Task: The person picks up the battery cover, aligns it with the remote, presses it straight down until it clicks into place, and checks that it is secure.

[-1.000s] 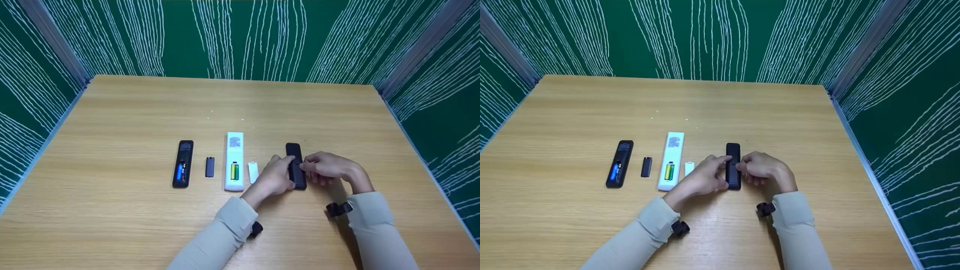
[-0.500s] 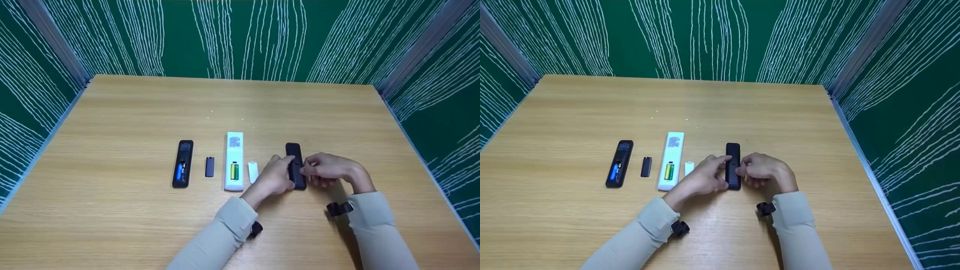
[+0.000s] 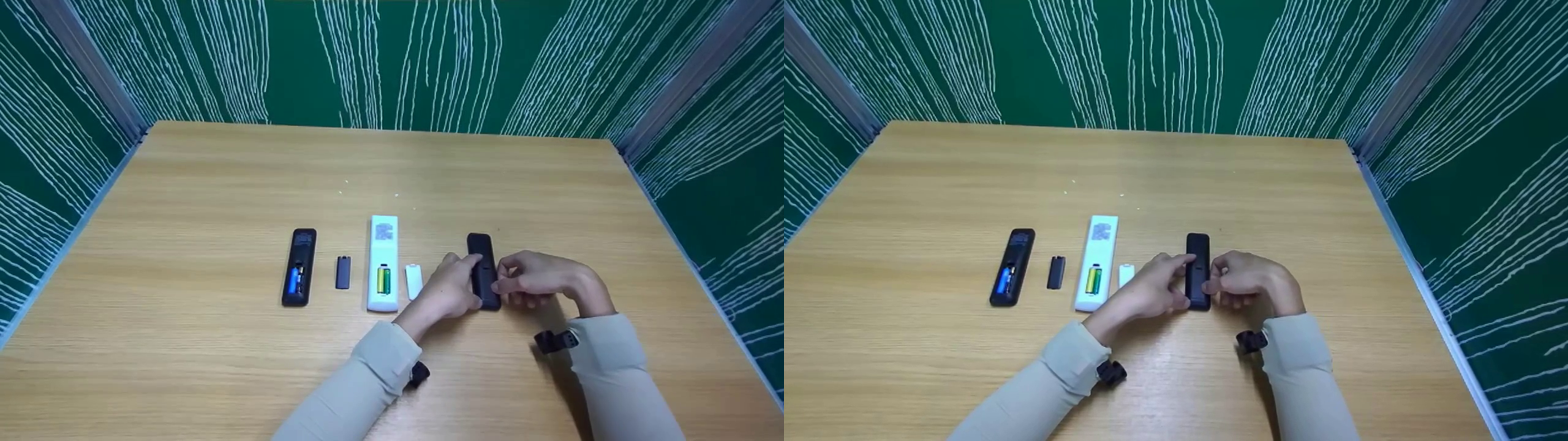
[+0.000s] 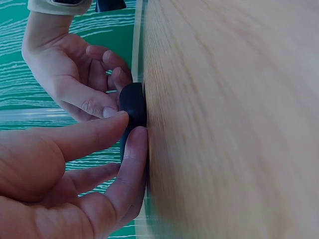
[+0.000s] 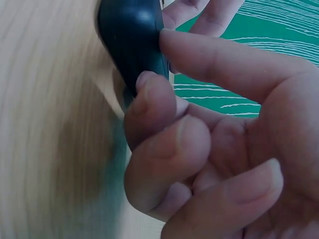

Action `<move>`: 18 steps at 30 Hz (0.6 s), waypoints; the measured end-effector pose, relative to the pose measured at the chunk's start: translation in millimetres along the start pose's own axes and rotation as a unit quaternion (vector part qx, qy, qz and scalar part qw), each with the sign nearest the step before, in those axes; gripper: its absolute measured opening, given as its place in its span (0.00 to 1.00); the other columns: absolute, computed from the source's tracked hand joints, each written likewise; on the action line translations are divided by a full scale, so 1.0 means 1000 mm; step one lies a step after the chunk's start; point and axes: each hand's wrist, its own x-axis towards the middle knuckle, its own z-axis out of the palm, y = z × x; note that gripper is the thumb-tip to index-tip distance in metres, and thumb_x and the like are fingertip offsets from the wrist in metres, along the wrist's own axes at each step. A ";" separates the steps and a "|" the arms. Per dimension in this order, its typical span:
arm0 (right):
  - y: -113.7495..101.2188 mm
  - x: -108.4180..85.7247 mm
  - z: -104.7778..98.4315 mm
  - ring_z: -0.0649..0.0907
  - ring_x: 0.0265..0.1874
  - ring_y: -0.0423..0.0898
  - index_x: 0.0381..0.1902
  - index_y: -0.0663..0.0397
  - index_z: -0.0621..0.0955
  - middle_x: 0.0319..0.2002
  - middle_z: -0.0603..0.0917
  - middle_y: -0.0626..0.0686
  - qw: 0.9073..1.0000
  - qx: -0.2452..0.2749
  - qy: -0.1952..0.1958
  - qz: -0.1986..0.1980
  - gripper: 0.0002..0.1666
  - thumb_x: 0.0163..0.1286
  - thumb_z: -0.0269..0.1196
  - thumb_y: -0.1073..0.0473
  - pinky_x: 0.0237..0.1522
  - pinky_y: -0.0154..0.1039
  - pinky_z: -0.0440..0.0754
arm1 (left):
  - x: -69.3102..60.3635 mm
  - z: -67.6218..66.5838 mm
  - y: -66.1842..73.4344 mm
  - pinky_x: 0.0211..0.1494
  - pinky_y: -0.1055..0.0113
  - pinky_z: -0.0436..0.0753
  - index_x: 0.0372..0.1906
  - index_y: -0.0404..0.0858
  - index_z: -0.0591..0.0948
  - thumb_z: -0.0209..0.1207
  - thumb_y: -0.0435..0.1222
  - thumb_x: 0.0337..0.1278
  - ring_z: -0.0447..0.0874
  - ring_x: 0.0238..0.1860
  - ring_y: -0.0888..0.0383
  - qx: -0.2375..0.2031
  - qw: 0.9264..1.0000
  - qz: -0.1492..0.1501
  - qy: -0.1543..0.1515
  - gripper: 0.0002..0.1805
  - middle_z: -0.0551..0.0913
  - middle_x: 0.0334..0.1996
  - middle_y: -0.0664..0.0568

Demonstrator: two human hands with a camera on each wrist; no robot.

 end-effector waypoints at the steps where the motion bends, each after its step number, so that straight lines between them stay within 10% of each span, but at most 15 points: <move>1: 0.000 0.000 0.000 0.75 0.18 0.41 0.38 0.56 0.78 0.25 0.83 0.50 1.000 -0.001 -0.002 0.000 0.14 0.75 0.66 0.51 0.18 0.33 0.70 | 0.000 0.000 0.000 0.64 0.71 0.76 0.80 0.43 0.70 0.75 0.27 0.55 0.76 0.53 0.56 0.000 1.000 0.000 0.000 0.46 0.74 0.61 0.47; 18: 0.000 0.000 0.000 0.76 0.19 0.42 0.39 0.56 0.77 0.25 0.84 0.50 1.000 -0.015 0.000 -0.006 0.14 0.73 0.67 0.51 0.19 0.34 0.70 | 0.000 0.000 0.000 0.64 0.70 0.76 0.80 0.43 0.70 0.75 0.27 0.54 0.76 0.53 0.56 -0.005 1.000 -0.003 0.000 0.47 0.74 0.61 0.47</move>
